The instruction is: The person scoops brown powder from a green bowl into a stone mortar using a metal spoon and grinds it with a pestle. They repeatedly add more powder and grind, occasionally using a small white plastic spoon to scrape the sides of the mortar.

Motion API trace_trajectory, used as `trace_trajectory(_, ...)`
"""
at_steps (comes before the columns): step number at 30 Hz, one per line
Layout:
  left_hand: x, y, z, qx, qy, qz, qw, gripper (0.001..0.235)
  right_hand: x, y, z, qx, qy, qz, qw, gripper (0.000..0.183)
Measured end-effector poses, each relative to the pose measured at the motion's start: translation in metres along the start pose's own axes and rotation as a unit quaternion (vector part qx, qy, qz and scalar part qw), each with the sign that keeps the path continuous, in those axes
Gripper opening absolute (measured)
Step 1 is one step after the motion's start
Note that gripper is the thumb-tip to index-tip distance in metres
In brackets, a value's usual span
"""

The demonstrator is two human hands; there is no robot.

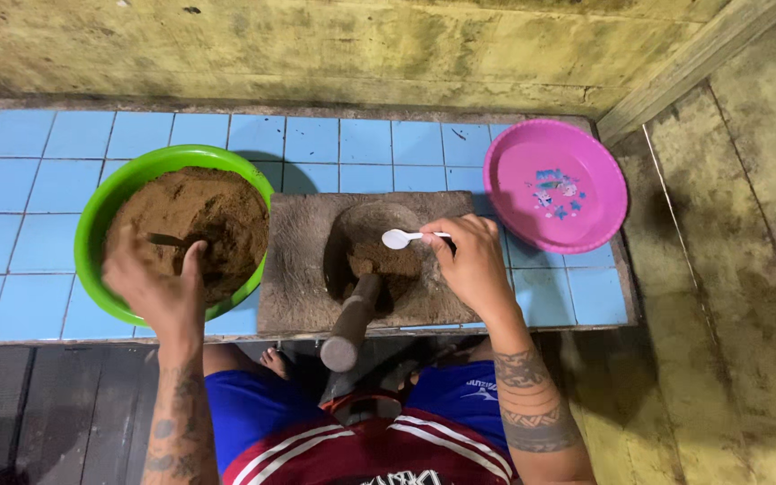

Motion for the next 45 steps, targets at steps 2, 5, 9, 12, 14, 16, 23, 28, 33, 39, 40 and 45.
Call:
trace_trajectory(2, 0.035, 0.036, -0.001, -0.016, 0.032, -0.040, 0.999, 0.077, -0.002, 0.002, -0.001, 0.000, 0.001, -0.001, 1.000, 0.010)
trace_trajectory(5, 0.070, 0.083, -0.018, -0.026, 0.001, -0.165, 0.986, 0.055, -0.002, 0.002, -0.001, 0.000, 0.000, -0.005, 1.000, 0.009)
trace_trajectory(9, 0.074, 0.140, -0.039, -0.085, -0.146, -0.321, 0.932, 0.063, 0.000, 0.000, 0.000, 0.007, 0.002, -0.008, 1.000, 0.009)
trace_trajectory(12, 0.073, 0.175, -0.037, -0.098, -0.251, -0.363, 0.892, 0.072, -0.002, 0.002, -0.002, 0.006, 0.010, -0.009, 1.000, 0.008)
trace_trajectory(14, 0.057, 0.191, -0.039, -0.067, -0.302, -0.398, 0.864, 0.070, 0.000, 0.000, -0.001, 0.008, 0.015, -0.001, 1.000, 0.008)
trace_trajectory(16, 0.040, 0.209, -0.044, -0.038, -0.353, -0.431, 0.829, 0.070, 0.004, -0.001, 0.000, 0.008, 0.021, 0.007, 1.000, 0.008)
trace_trajectory(23, 0.005, 0.241, -0.061, -0.031, -0.329, -0.582, 0.743, 0.015, 0.000, -0.003, 0.001, -0.024, -0.052, 0.022, 0.998, 0.018)
trace_trajectory(28, 0.007, 0.238, -0.064, -0.051, -0.234, -0.606, 0.759, 0.023, -0.011, -0.003, 0.005, -0.040, -0.087, 0.021, 0.995, 0.019)
trace_trajectory(33, 0.003, 0.239, -0.060, -0.012, -0.162, -0.676, 0.719, 0.043, -0.007, -0.003, 0.000, -0.005, -0.024, 0.039, 0.999, 0.016)
trace_trajectory(39, 0.039, 0.268, -0.008, -0.052, -0.157, -0.674, 0.720, 0.043, 0.008, -0.012, 0.012, -0.017, -0.039, 0.164, 0.986, 0.019)
trace_trajectory(40, 0.047, 0.272, -0.002, -0.052, -0.155, -0.673, 0.721, 0.043, 0.005, -0.009, 0.015, -0.016, -0.039, 0.163, 0.986, 0.019)
trace_trajectory(45, 0.000, 0.259, -0.024, -0.031, -0.257, -0.598, 0.759, 0.045, -0.011, -0.004, 0.020, -0.041, -0.111, 0.104, 0.987, 0.020)
Point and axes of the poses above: each hand's wrist, its own z-axis towards the middle knuckle, its own x-axis out of the back of the hand, y = z × x, the point moved 8 cm from there along z, towards the middle knuckle, and after that the axes turned 5 degrees about x, right-handed, at the moved point
